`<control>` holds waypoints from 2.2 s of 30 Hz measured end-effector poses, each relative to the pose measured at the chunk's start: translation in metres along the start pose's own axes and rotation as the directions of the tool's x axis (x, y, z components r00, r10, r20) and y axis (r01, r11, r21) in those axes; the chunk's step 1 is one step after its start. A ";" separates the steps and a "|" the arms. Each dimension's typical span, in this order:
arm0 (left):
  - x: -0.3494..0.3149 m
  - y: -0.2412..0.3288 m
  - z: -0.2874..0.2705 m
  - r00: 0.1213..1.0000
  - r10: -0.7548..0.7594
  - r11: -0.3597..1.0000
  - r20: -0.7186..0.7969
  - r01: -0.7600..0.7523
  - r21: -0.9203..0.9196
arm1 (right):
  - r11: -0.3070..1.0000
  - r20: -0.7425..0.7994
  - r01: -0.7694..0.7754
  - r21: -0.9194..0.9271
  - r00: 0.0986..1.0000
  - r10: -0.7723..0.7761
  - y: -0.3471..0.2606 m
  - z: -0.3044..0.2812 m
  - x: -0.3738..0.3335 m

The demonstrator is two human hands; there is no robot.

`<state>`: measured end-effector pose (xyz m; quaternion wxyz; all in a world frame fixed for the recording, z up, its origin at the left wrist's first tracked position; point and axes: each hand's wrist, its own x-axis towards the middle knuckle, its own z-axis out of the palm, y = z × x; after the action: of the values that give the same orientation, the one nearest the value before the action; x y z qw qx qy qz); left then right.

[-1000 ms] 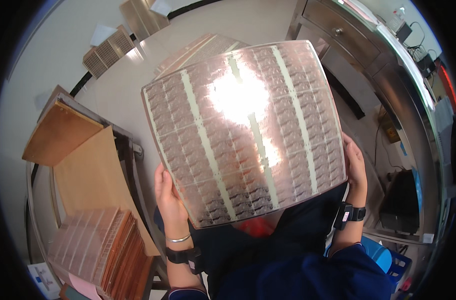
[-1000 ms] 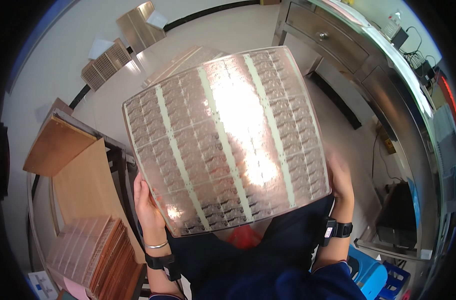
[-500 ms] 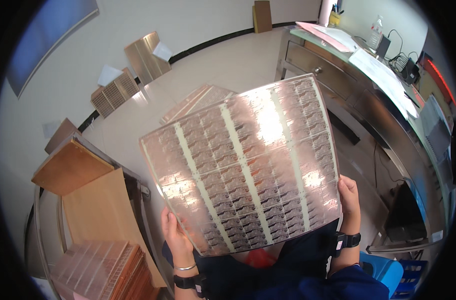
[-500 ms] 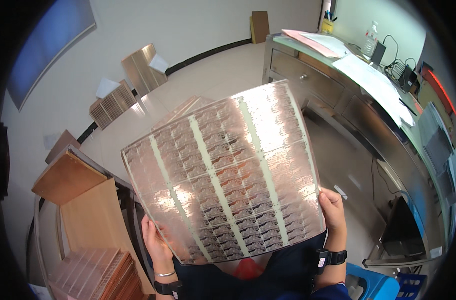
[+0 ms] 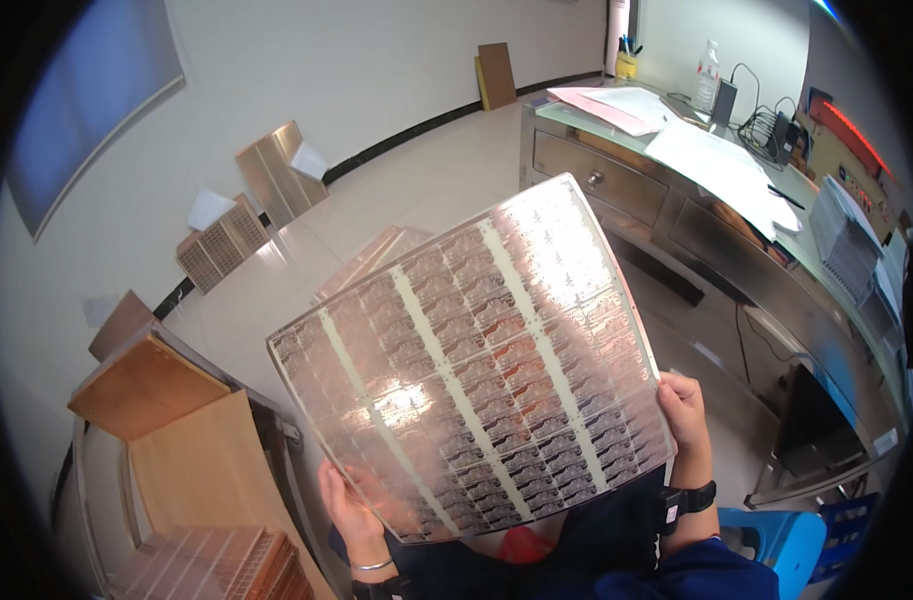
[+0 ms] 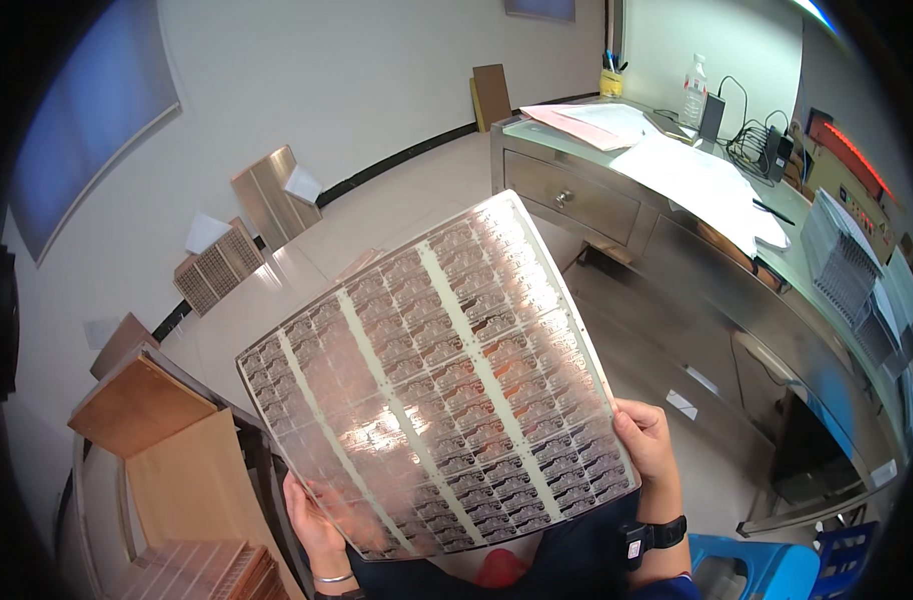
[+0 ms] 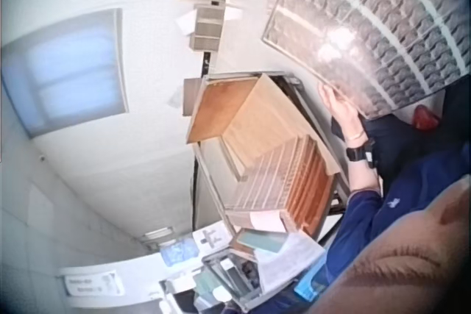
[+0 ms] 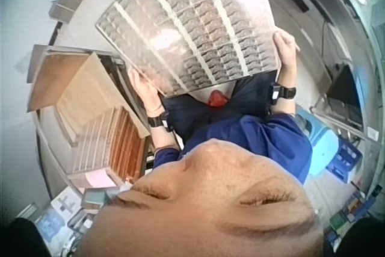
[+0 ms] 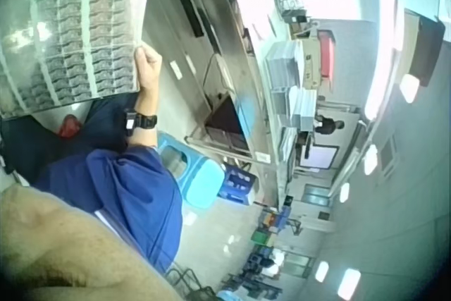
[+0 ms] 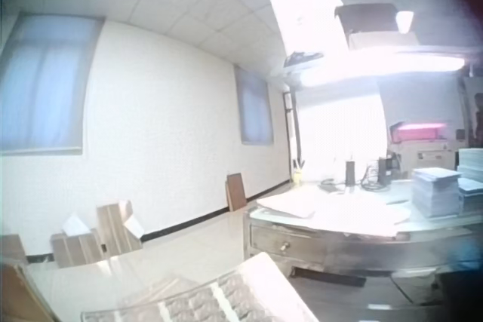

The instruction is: Inspecting and organizing thin, shiny metal component sheets in an industrial environment.

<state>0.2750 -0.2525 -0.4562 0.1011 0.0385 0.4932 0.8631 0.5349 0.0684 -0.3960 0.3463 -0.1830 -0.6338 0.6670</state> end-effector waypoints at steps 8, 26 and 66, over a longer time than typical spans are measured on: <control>-0.006 0.017 -0.003 0.949 0.294 0.949 0.112 -0.276 -0.153 | 0.976 -0.061 0.131 -0.172 0.988 -0.144 -0.002 0.011 0.021; 0.063 -0.020 -0.077 0.813 -0.233 0.831 0.533 0.452 -0.325 | 0.644 0.143 -0.383 0.662 0.909 0.392 0.024 0.067 0.023; -0.011 0.001 0.007 0.927 -0.284 0.956 0.245 0.295 -0.009 | 0.945 -0.219 -0.305 0.116 0.920 0.324 0.065 0.008 0.024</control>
<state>0.2869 -0.2493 -0.4518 0.2871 0.0675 0.4578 0.8387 0.4976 0.0823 -0.4530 0.3142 -0.3462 -0.5236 0.7122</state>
